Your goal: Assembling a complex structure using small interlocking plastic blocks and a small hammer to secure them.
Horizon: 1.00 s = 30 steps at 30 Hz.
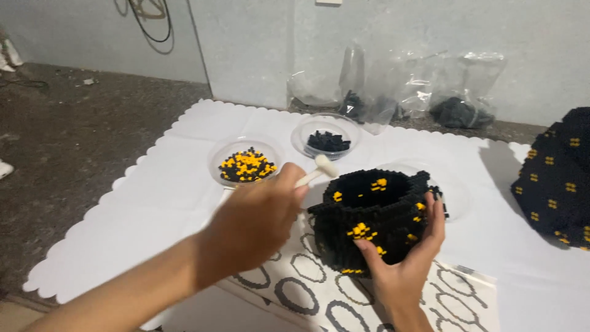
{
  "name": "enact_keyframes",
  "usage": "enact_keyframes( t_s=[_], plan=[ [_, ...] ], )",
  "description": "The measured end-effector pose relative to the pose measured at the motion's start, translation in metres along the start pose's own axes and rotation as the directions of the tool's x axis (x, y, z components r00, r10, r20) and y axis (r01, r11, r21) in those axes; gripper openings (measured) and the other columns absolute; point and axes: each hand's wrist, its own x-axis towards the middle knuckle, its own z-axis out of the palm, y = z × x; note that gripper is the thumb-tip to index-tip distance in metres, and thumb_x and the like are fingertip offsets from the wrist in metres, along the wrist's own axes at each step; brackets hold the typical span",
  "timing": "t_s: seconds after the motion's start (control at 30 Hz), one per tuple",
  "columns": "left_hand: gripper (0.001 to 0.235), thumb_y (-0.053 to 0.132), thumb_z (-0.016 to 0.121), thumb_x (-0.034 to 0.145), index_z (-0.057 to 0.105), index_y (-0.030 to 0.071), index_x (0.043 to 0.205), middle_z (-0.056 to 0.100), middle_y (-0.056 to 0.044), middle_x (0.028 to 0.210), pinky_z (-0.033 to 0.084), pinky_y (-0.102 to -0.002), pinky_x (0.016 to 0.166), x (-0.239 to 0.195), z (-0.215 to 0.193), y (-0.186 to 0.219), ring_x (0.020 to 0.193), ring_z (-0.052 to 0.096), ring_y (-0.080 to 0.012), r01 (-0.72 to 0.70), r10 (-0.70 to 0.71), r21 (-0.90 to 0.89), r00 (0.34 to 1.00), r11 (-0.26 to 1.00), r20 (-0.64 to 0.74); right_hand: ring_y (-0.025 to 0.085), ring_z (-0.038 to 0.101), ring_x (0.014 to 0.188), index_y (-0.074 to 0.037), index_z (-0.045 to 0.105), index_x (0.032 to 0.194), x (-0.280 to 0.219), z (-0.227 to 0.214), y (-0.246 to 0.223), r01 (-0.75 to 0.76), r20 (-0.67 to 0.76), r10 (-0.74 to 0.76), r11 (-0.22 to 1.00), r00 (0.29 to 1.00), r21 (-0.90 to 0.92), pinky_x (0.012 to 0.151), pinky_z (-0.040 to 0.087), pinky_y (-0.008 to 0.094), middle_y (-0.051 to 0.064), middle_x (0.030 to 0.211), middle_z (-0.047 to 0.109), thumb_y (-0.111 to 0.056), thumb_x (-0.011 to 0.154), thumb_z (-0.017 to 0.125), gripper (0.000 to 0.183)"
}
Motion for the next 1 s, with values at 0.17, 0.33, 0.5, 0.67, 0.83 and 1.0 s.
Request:
enact_keyframes(
  t_s=[0.17,0.33,0.5,0.67,0.83,1.0],
  plan=[
    [0.028,0.023,0.054,0.089,0.042,0.005,0.106,0.058,-0.014,0.095,0.045,-0.052,0.053,-0.002,0.018,0.013,0.063,0.062,-0.0415,0.232,-0.199,-0.198,0.965,0.952,0.172,0.034,0.026,0.140,0.003,0.014,0.143,0.001,0.001,-0.002,-0.003,0.009,0.003,1.000,1.000,-0.019,0.117,0.019,0.041,0.024,0.148,0.025,-0.023,0.065,0.072,0.100],
    [0.023,0.010,0.051,0.083,0.047,0.007,0.105,0.061,-0.003,0.084,0.043,-0.038,0.039,-0.004,0.047,-0.001,0.055,0.060,-0.0252,-0.033,0.015,-0.167,0.994,0.985,-0.108,0.034,0.027,0.139,0.004,0.016,0.142,0.002,0.002,-0.002,0.005,0.020,-0.004,0.999,1.000,-0.053,0.116,0.020,0.042,0.025,0.147,0.026,-0.023,0.067,0.071,0.097],
    [0.020,0.011,0.059,0.084,0.047,0.008,0.099,0.062,0.001,0.076,0.039,-0.033,0.037,-0.006,0.063,-0.013,0.054,0.060,-0.0191,-0.131,0.102,-0.106,0.965,0.986,-0.243,0.035,0.027,0.138,0.005,0.017,0.142,0.003,0.000,0.000,0.012,0.025,-0.011,0.998,1.000,-0.068,0.116,0.021,0.042,0.025,0.146,0.027,-0.025,0.066,0.071,0.098],
    [0.027,0.007,0.066,0.080,0.046,0.009,0.099,0.065,0.000,0.091,0.041,-0.033,0.034,-0.013,0.081,-0.025,0.049,0.057,-0.0189,-0.194,0.150,-0.116,0.938,0.974,-0.313,0.034,0.027,0.139,0.006,0.017,0.142,0.004,0.000,-0.005,-0.005,0.029,0.007,0.998,1.000,-0.070,0.117,0.020,0.042,0.025,0.146,0.027,-0.024,0.066,0.072,0.098],
    [0.024,0.026,0.073,0.078,0.069,0.020,0.101,0.067,0.009,0.112,0.045,-0.019,0.045,-0.017,0.059,-0.024,0.043,0.050,-0.0037,-0.037,-0.048,-0.344,0.970,0.938,-0.236,0.033,0.025,0.139,0.005,0.016,0.142,0.005,-0.002,-0.011,-0.035,0.034,0.037,0.998,0.999,-0.053,0.117,0.019,0.040,0.025,0.147,0.025,-0.021,0.068,0.071,0.096],
    [0.018,0.015,0.057,0.083,0.048,0.008,0.096,0.071,-0.012,0.108,0.057,-0.046,0.063,-0.049,0.064,-0.056,0.104,0.067,-0.0292,0.462,-0.502,-0.289,0.861,0.838,-0.081,0.029,0.028,0.138,0.004,0.023,0.142,0.008,-0.007,-0.015,-0.015,0.092,0.022,0.997,0.996,-0.082,0.115,0.021,0.039,0.018,0.147,0.029,-0.033,0.077,0.059,0.084]
  ],
)
